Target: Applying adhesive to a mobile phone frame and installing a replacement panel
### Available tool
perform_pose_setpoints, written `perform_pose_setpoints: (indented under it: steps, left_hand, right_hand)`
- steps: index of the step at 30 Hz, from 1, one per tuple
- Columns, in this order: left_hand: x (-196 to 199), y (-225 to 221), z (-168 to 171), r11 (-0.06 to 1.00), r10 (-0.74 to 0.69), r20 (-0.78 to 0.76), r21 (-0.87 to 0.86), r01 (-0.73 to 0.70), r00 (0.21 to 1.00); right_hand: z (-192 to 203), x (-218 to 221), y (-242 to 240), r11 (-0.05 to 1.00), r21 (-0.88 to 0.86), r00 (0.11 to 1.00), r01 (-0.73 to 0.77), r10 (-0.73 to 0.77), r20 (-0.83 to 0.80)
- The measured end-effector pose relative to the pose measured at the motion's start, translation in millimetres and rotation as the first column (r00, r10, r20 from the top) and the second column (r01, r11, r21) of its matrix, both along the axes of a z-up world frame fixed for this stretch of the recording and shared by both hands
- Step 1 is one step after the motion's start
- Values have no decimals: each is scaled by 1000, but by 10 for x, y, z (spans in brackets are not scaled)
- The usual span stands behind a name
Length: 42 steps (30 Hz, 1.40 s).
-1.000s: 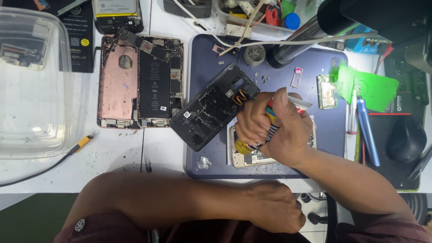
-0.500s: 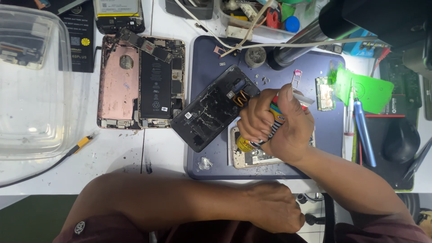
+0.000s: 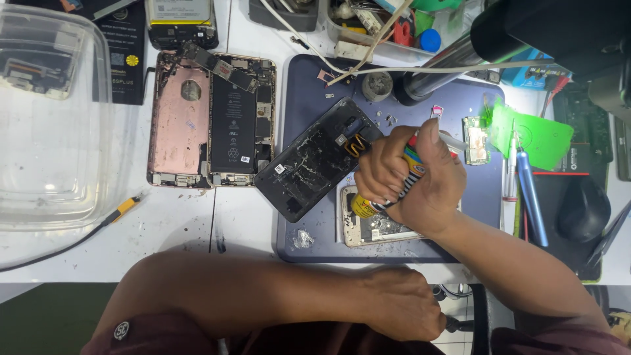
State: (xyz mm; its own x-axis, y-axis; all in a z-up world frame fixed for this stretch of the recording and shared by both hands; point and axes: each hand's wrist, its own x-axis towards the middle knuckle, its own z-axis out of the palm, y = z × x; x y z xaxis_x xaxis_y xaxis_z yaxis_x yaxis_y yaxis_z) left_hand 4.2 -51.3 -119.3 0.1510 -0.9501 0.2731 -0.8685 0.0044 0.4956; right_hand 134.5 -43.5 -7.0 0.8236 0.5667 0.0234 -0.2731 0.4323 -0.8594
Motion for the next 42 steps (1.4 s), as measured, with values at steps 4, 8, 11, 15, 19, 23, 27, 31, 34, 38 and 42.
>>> perform_pose_setpoints:
  steps: [4, 8, 11, 15, 19, 23, 27, 31, 34, 38, 42]
  left_hand:
    - [-1, 4, 19, 1000, -4, -17, 15, 4, 1000]
    - [-6, -1, 10, 1000, 11, 30, 5, -11, 999]
    - [-35, -4, -32, 997, 50, 31, -59, -48, 998]
    - [-130, -97, -187, 978, 116, 47, -182, -106, 992]
    - [-131, -98, -160, 988, 125, 59, -101, -118, 990]
    - [-72, -43, -26, 994, 104, 48, -46, -101, 993]
    - [-67, -56, -38, 993, 108, 62, -46, -106, 992]
    - [-102, -78, -87, 989, 115, 43, -95, -110, 992]
    - [-72, -52, -59, 989, 117, 65, -103, -110, 991]
    - [-95, -44, -91, 975, 160, 85, -168, -144, 984]
    - [-79, -38, -55, 984, 143, 96, -119, -131, 985]
  right_hand:
    - [13, -7, 19, 1000, -12, 999, 25, -25, 24]
    - [-34, 22, -31, 998, 59, 1000, -26, 27, -6]
    - [-65, 45, -62, 991, 112, 998, -68, 68, -1]
    - [-83, 92, -39, 983, 186, 1000, -9, 9, 2]
    - [-46, 114, -68, 992, 117, 998, -41, 36, 43]
    - [-81, 149, -83, 990, 140, 1000, 2, -5, 18]
    - [9, 108, -87, 987, 143, 997, 76, -79, 17]
    - [-46, 135, -83, 985, 160, 997, 66, -73, 35]
    - [-61, 148, -93, 988, 152, 999, 27, -30, 18]
    - [-72, 187, -63, 988, 146, 998, 46, -53, 45]
    - [-68, 187, -57, 988, 146, 998, 52, -54, 12]
